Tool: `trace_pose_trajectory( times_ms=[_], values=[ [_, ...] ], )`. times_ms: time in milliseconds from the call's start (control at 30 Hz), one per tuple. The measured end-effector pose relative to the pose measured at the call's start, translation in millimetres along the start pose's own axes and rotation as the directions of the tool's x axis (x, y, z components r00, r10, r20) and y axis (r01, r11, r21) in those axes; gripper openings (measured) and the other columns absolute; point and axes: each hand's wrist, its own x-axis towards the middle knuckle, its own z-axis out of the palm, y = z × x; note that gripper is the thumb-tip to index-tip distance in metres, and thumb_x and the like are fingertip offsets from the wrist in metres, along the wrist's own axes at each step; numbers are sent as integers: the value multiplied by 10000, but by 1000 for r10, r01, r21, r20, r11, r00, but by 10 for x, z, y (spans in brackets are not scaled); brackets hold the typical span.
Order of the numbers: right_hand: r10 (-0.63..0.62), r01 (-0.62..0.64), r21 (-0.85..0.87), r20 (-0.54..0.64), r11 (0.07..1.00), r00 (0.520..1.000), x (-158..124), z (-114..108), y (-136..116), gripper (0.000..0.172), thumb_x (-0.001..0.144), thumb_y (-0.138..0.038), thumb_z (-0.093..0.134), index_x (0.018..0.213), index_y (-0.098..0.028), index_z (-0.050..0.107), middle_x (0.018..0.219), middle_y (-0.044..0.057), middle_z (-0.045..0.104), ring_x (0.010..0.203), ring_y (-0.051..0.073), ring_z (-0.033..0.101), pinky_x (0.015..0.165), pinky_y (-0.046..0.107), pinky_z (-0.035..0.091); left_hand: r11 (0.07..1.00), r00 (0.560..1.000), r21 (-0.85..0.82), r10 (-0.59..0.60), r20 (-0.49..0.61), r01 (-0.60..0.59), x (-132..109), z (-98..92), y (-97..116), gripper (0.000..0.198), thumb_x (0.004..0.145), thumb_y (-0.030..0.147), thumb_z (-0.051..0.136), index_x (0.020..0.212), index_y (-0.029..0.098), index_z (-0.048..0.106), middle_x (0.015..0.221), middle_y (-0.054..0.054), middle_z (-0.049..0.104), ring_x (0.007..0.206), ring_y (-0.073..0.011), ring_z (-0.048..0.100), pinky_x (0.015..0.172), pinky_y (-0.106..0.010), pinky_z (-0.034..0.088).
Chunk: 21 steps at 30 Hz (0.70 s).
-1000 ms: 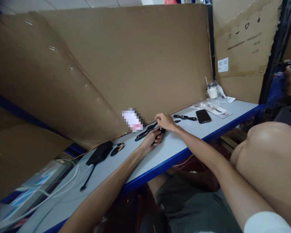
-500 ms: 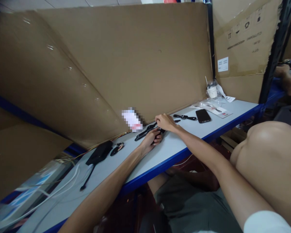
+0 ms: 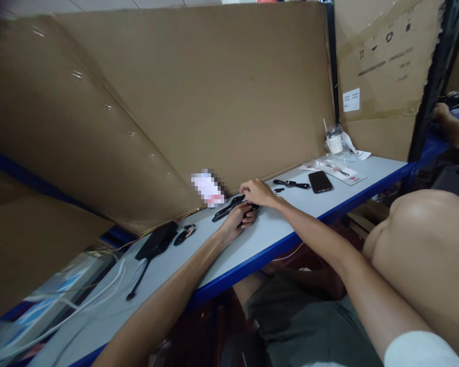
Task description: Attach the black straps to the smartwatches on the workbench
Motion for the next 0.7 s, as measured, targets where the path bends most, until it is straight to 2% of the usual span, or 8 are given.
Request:
trace_pose_trajectory(
  times_ms=[100,167,267,400,467,633,700],
  values=[
    [-14,13,-80,-11,997,1000,-17,-5,-1,328,942,-159,536,1082,-235,822,1017,27,817,959,171,730,802,224,476,1000,1000,-14,-16,-13,16,-2,2,5,273,812,95,578,979,239,416,592,109,347,364,-55,292,380,-154,117],
    [0,-2,-127,-20,992,1000,-23,-4,5,323,950,-169,535,1074,-245,824,1085,32,812,999,176,730,832,228,477,1000,1000,-19,-23,-15,23,0,0,5,269,815,98,586,953,238,403,598,107,352,364,-51,298,379,-152,117],
    [29,-32,-143,-23,989,999,-18,0,10,316,951,-175,540,1078,-242,822,1077,40,813,1001,179,731,833,228,476,999,1000,-24,-28,-4,28,1,-1,4,271,818,100,592,949,237,399,599,110,347,360,-47,297,379,-152,115],
    [9,-9,-6,36,1000,999,-3,5,-10,324,926,-139,539,1085,-207,814,838,21,802,883,155,731,745,203,465,999,1000,-19,-29,12,29,-11,6,12,269,831,111,596,932,239,383,594,111,340,357,-43,292,381,-154,102],
    [10,-12,48,40,999,999,-1,-1,-24,331,932,-136,531,1103,-198,807,781,6,787,836,144,724,727,196,461,999,999,-21,-32,-1,32,-18,13,14,272,837,118,605,953,240,391,594,113,339,356,-44,294,383,-156,96],
    [63,-64,-69,-19,996,998,-16,-46,-32,322,950,-160,539,1095,-229,819,1011,32,813,946,160,725,804,208,469,1000,1000,-7,-17,3,17,-41,29,16,299,832,115,604,1053,235,443,593,113,349,362,-50,299,382,-155,117],
    [70,-72,-111,-19,991,997,-20,-59,-27,319,949,-167,543,1087,-234,823,1017,39,814,970,170,726,816,214,469,1000,1000,13,-15,3,15,-47,34,19,274,830,117,593,1028,233,443,588,109,352,361,-52,295,380,-154,119]
  ],
)
